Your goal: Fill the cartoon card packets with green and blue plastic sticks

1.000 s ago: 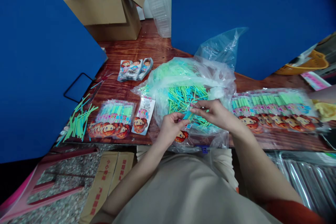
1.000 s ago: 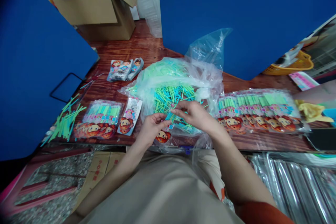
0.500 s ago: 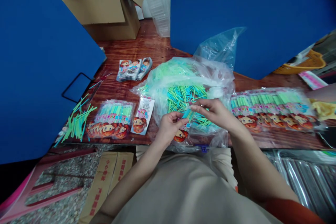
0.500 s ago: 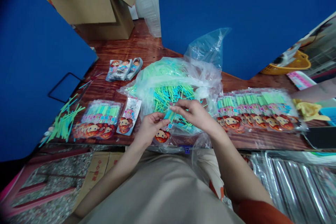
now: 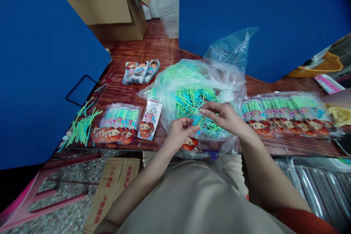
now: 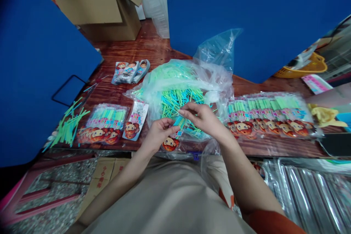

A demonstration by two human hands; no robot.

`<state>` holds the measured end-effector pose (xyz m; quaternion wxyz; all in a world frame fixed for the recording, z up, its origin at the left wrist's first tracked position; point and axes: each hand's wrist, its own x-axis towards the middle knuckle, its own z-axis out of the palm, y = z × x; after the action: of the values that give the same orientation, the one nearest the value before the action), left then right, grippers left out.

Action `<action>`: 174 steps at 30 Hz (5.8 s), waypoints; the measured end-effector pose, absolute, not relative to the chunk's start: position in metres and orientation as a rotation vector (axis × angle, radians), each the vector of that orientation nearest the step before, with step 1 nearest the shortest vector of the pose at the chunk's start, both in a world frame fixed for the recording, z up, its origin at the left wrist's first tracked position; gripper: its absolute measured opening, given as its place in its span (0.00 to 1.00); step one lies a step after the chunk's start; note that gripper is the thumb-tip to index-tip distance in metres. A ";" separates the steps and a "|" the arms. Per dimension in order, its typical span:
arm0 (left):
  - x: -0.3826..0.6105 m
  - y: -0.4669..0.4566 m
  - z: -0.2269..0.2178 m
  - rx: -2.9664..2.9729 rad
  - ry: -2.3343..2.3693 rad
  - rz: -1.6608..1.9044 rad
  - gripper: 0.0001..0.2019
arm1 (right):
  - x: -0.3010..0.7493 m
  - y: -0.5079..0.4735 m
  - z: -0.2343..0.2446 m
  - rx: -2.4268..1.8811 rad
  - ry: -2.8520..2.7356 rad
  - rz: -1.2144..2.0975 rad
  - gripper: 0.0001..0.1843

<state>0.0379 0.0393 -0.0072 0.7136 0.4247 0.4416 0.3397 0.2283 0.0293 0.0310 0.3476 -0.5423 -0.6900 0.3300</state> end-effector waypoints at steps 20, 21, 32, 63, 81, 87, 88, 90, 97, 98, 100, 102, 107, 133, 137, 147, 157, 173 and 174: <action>0.034 0.042 0.004 0.832 0.956 0.817 0.17 | 0.198 0.021 0.015 -1.169 -1.291 1.173 0.31; 0.034 0.042 0.005 0.826 0.954 0.815 0.17 | 0.197 0.021 0.016 -1.166 -1.273 1.175 0.31; 0.030 0.042 0.010 0.801 0.928 0.790 0.20 | 0.197 0.018 0.016 -1.136 -1.183 1.195 0.34; 0.027 0.046 0.008 0.788 0.919 0.858 0.17 | 0.186 0.022 0.018 -1.172 -1.148 1.089 0.29; 0.027 0.041 0.013 0.803 0.921 0.831 0.16 | 0.179 0.022 0.022 -1.218 -1.123 0.985 0.29; 0.026 0.042 0.012 0.799 0.934 0.816 0.17 | 0.182 0.022 0.019 -1.234 -1.186 0.985 0.30; 0.026 0.042 0.011 0.799 0.932 0.815 0.17 | 0.182 0.022 0.019 -1.241 -1.193 0.980 0.30; 0.027 0.042 0.011 0.802 0.929 0.814 0.17 | 0.181 0.022 0.018 -1.240 -1.196 0.976 0.30; 0.029 0.041 0.012 0.812 0.936 0.817 0.17 | 0.182 0.022 0.016 -1.196 -1.181 1.000 0.30; 0.029 0.041 0.012 0.810 0.937 0.822 0.17 | 0.182 0.022 0.016 -1.192 -1.183 0.997 0.29; 0.030 0.041 0.010 0.814 0.943 0.838 0.16 | 0.182 0.022 0.016 -1.198 -1.184 0.984 0.29; 0.030 0.041 0.007 0.833 0.961 0.860 0.16 | 0.181 0.022 0.015 -1.216 -1.175 0.977 0.29; 0.023 0.042 -0.001 0.955 1.039 0.883 0.14 | 0.176 0.020 0.008 -1.214 -1.146 1.029 0.28; -0.203 0.122 -0.007 1.748 2.428 0.533 0.24 | 0.220 0.029 -0.041 -1.642 -1.600 0.486 0.13; -0.166 0.104 0.001 2.077 2.515 0.587 0.23 | 0.221 0.033 -0.036 -1.664 -1.621 0.413 0.13; -0.095 0.121 -0.022 2.210 2.090 0.292 0.19 | 0.211 0.030 -0.040 -1.547 -1.722 0.364 0.10; -0.099 0.130 -0.026 2.165 2.029 0.597 0.08 | 0.217 0.028 -0.046 -1.540 -1.708 0.294 0.11; -0.031 0.055 0.041 1.441 1.179 0.926 0.08 | 0.148 0.039 0.026 -1.118 -1.228 1.039 0.13; -0.026 0.055 0.036 1.387 1.164 0.927 0.09 | 0.148 0.039 0.024 -1.137 -1.201 1.041 0.13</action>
<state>-0.0256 0.0550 0.0359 0.5258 0.5800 0.4867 0.3876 0.1482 0.0387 0.0245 0.5595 -0.4823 -0.5093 0.4416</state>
